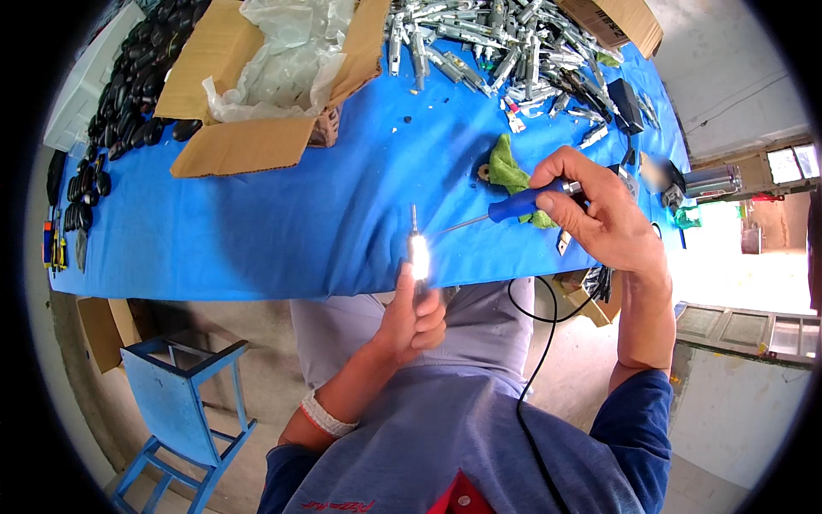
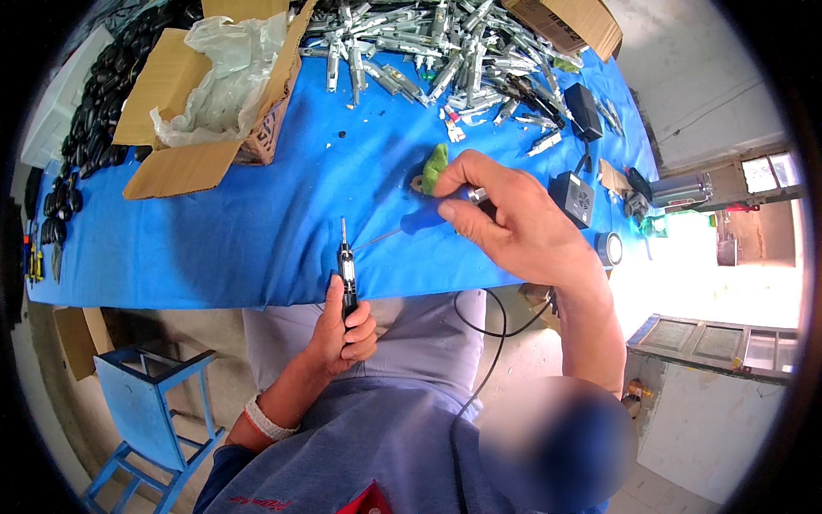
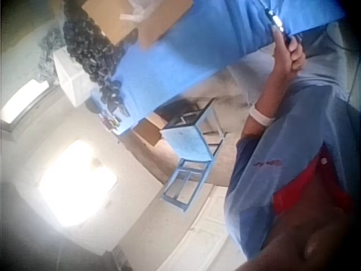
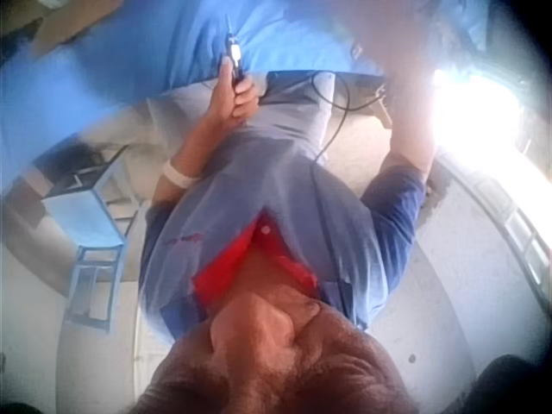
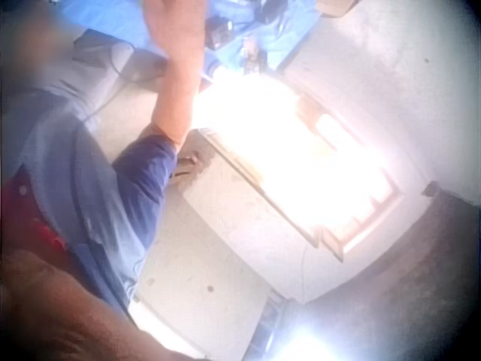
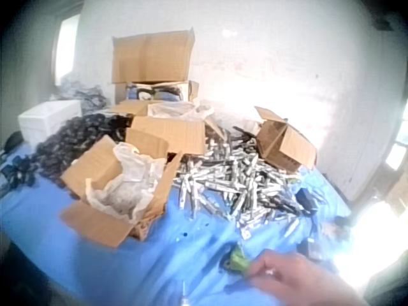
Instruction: The person uses a soldering iron to apply heat to small cylindrical metal components held in their left hand. They repeatedly touch the tip of the soldering iron to the components, likely melting solder or cleaning the tip, while working over a blue-covered table cluttered with similar parts and tools.
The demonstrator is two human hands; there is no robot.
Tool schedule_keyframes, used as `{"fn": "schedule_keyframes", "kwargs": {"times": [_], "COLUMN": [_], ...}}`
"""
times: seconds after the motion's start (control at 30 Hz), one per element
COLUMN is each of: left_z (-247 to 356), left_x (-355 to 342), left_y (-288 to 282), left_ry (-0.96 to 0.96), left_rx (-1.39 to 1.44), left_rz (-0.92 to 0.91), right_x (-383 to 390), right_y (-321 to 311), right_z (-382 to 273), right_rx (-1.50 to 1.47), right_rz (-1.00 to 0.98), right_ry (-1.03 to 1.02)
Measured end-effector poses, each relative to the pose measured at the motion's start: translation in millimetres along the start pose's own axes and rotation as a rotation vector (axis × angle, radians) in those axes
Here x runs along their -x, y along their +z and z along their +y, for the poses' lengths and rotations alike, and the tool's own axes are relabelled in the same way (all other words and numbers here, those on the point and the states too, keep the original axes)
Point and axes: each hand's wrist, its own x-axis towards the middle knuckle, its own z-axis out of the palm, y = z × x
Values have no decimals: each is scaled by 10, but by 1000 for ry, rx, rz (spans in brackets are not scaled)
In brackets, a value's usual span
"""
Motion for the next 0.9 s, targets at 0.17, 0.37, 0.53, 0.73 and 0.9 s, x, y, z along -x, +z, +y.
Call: {"fn": "schedule_keyframes", "kwargs": {"times": [0.17,0.37,0.53,0.73,0.9], "left_z": [-3,-4,-3,2,1], "left_x": [-5,-15,-11,-3,-4], "left_y": [-4,-12,-16,-3,1], "left_ry": [6,3,-7,-3,-3], "left_rx": [-4,8,8,-3,5], "left_rz": [-2,-8,-1,-2,1], "right_x": [2,-4,-20,-9,10], "right_y": [20,25,108,-28,-22], "right_z": [-48,86,21,-84,-51], "right_rx": [-11,16,4,249,48], "right_rz": [67,52,148,-26,-17], "right_ry": [71,12,-69,192,21]}}
